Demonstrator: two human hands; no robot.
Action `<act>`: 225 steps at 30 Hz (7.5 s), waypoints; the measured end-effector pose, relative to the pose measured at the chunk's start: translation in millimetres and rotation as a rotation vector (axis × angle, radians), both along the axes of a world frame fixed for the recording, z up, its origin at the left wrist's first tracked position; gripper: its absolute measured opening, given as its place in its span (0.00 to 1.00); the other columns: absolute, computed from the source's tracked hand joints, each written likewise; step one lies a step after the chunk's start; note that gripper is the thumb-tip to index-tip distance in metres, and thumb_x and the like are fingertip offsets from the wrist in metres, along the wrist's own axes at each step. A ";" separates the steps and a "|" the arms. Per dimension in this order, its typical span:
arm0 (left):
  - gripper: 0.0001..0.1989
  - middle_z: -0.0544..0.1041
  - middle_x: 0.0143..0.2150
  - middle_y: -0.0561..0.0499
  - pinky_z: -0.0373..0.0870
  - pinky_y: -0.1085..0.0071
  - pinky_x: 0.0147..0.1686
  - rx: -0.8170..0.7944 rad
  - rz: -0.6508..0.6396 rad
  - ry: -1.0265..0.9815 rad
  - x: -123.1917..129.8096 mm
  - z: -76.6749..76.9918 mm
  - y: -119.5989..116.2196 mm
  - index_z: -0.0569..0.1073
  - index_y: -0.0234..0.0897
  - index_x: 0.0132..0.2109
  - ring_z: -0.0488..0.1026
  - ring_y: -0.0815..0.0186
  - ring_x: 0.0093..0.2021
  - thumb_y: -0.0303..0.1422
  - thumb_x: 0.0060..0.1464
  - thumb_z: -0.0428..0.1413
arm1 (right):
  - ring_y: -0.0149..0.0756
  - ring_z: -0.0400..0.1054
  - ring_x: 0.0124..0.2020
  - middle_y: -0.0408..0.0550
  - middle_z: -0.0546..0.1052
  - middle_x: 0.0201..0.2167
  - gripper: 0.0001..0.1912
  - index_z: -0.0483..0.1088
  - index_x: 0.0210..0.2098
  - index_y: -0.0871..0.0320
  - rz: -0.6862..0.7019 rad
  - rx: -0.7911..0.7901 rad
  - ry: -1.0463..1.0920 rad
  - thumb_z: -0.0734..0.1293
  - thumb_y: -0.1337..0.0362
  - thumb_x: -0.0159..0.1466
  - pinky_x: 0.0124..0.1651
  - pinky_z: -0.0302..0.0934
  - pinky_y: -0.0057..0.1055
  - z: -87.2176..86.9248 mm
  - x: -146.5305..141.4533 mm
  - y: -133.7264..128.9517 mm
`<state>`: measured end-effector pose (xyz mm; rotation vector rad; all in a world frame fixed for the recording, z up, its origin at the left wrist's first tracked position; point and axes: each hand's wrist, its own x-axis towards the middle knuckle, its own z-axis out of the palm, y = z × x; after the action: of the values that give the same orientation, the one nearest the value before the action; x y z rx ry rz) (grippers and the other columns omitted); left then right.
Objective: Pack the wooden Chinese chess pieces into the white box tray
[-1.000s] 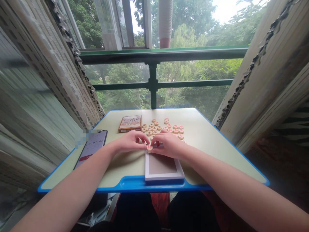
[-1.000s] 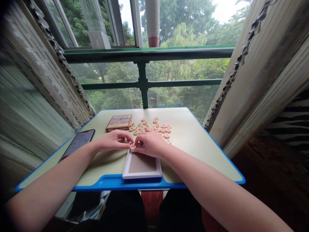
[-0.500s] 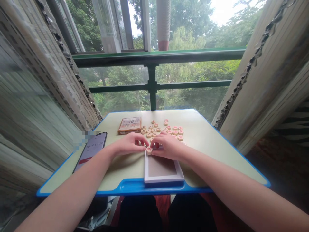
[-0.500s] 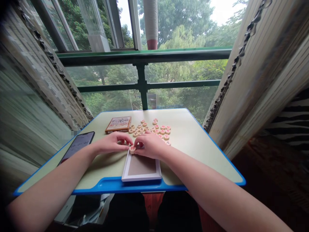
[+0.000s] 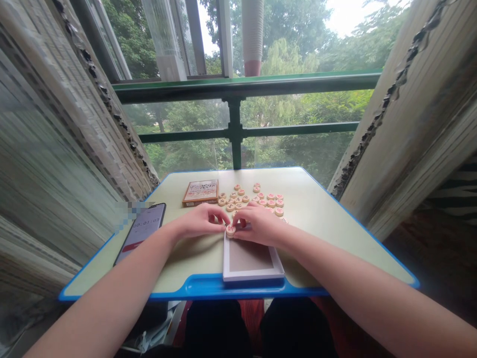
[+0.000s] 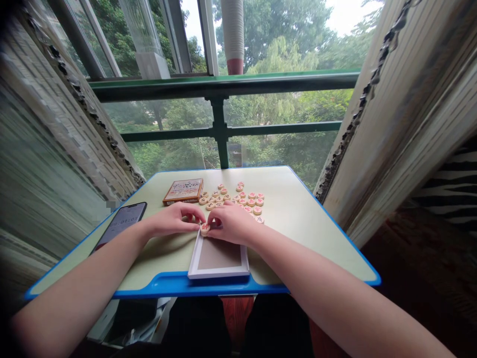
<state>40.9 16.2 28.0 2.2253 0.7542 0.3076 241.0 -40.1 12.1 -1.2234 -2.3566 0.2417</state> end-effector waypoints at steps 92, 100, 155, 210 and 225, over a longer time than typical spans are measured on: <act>0.15 0.78 0.35 0.47 0.67 0.72 0.34 0.352 0.273 -0.208 42.4 36.1 -11.3 0.77 0.32 0.38 0.73 0.65 0.35 0.39 0.46 0.58 | 0.31 0.62 0.25 0.46 0.72 0.24 0.14 0.74 0.32 0.58 -0.199 0.154 0.105 0.64 0.55 0.56 0.29 0.55 0.27 52.8 25.0 2.7; 0.15 0.77 0.39 0.46 0.66 0.72 0.36 0.325 0.253 -0.357 -9.9 19.5 -76.9 0.77 0.33 0.39 0.71 0.64 0.40 0.38 0.44 0.59 | 0.31 0.61 0.26 0.47 0.71 0.24 0.15 0.74 0.34 0.59 -0.021 0.137 0.228 0.65 0.54 0.56 0.29 0.55 0.28 36.1 -11.1 -45.4; 0.10 0.74 0.34 0.48 0.64 0.68 0.45 0.598 0.293 -0.150 -7.6 -28.0 -78.2 0.79 0.38 0.33 0.67 0.63 0.40 0.32 0.51 0.52 | 0.36 0.65 0.32 0.44 0.76 0.25 0.08 0.77 0.28 0.52 -0.085 -0.039 -0.054 0.68 0.56 0.54 0.35 0.56 0.29 8.7 -12.1 -38.8; 0.11 0.72 0.38 0.47 0.67 0.68 0.45 0.662 0.262 -0.170 -3.5 -31.5 -77.8 0.77 0.35 0.33 0.69 0.64 0.40 0.29 0.52 0.49 | 0.33 0.65 0.30 0.44 0.76 0.25 0.09 0.76 0.26 0.55 -0.101 -0.031 -0.086 0.67 0.57 0.54 0.30 0.53 0.27 4.1 -12.3 -32.4; 0.10 0.73 0.38 0.47 0.67 0.69 0.45 0.635 0.263 -0.177 -4.1 -31.9 -77.1 0.76 0.35 0.36 0.70 0.65 0.40 0.29 0.52 0.50 | 0.33 0.64 0.30 0.45 0.75 0.25 0.10 0.76 0.26 0.55 -0.117 -0.039 -0.080 0.67 0.56 0.54 0.30 0.53 0.27 5.6 -13.4 -34.1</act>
<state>36.8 -60.9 -3.9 2.6256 0.9460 0.9749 227.6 -74.2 17.7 -1.4091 -2.3474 0.2037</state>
